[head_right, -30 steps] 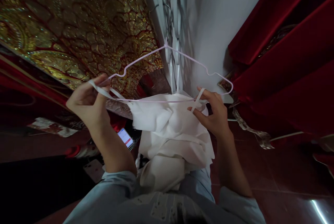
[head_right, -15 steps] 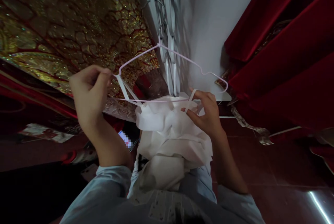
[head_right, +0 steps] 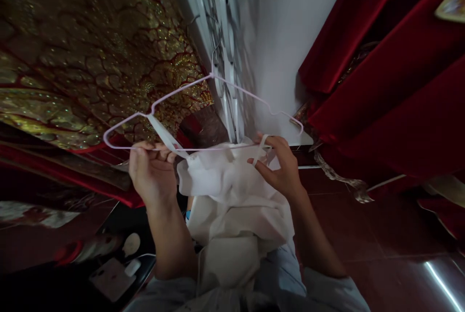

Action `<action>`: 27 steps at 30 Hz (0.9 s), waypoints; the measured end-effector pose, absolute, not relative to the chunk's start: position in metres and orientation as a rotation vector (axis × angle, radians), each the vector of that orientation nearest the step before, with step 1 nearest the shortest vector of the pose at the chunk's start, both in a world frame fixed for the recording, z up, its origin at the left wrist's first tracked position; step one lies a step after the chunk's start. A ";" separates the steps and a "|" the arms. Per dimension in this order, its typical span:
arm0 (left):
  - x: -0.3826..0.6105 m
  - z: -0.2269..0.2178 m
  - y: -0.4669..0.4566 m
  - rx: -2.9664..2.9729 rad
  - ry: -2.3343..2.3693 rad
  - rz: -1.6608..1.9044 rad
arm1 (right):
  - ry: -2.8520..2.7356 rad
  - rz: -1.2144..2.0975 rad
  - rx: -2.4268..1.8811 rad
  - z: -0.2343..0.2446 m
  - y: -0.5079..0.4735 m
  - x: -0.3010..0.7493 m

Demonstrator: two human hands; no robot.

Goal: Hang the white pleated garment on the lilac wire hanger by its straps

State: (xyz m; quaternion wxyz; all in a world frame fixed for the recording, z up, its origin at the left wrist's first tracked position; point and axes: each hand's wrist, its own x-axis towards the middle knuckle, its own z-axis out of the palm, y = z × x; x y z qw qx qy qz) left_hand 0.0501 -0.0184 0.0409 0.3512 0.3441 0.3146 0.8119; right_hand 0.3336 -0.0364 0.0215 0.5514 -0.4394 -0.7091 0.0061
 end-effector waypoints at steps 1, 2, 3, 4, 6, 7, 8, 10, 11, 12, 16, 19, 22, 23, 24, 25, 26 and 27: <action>0.049 0.042 -0.019 0.898 0.811 2.098 | -1.588 0.002 -1.033 0.019 -0.034 0.338; 0.048 0.043 -0.019 0.901 0.803 2.092 | -1.465 -0.021 -1.019 0.016 -0.031 0.342; 0.046 0.044 -0.019 0.898 0.787 2.086 | -1.322 -0.045 -1.001 0.012 -0.027 0.348; 0.045 0.045 -0.019 0.889 0.767 2.079 | -1.180 -0.069 -0.986 0.009 -0.024 0.353; 0.042 0.047 -0.020 0.875 0.733 2.066 | -0.983 -0.102 -0.984 0.004 -0.016 0.365; 0.042 0.047 -0.021 0.875 0.724 2.056 | -0.943 -0.101 -0.998 0.003 -0.012 0.369; 0.042 0.047 -0.022 0.877 0.723 2.046 | -0.943 -0.083 -1.012 0.004 -0.009 0.373; 0.043 0.047 -0.023 0.886 0.744 2.028 | -1.034 -0.007 -1.011 0.014 -0.004 0.378; 0.044 0.046 -0.024 0.891 0.757 2.026 | -1.115 0.044 -1.000 0.023 -0.002 0.378; 0.045 0.045 -0.024 0.897 0.769 2.033 | -1.205 0.086 -0.987 0.033 -0.001 0.378; 0.053 0.042 -0.025 0.893 0.806 2.071 | -1.541 0.077 -1.088 0.079 0.002 0.369; 0.059 0.039 -0.025 0.844 0.834 2.058 | -1.598 -0.127 -1.142 0.096 0.000 0.359; 0.064 0.035 -0.024 0.817 0.844 2.038 | -1.393 -0.381 -0.982 0.090 -0.013 0.345; 0.066 0.034 -0.024 0.814 0.844 2.034 | -1.342 -0.412 -0.931 0.085 -0.020 0.340; 0.067 0.033 -0.025 0.815 0.843 2.032 | -1.339 -0.395 -0.903 0.080 -0.027 0.334; 0.069 0.033 -0.025 0.815 0.844 2.034 | -1.392 -0.328 -0.901 0.075 -0.035 0.328; 0.071 0.033 -0.026 0.815 0.849 2.036 | -1.492 -0.216 -0.918 0.069 -0.041 0.322; 0.072 0.033 -0.027 0.815 0.859 2.041 | -1.622 -0.064 -0.943 0.064 -0.047 0.316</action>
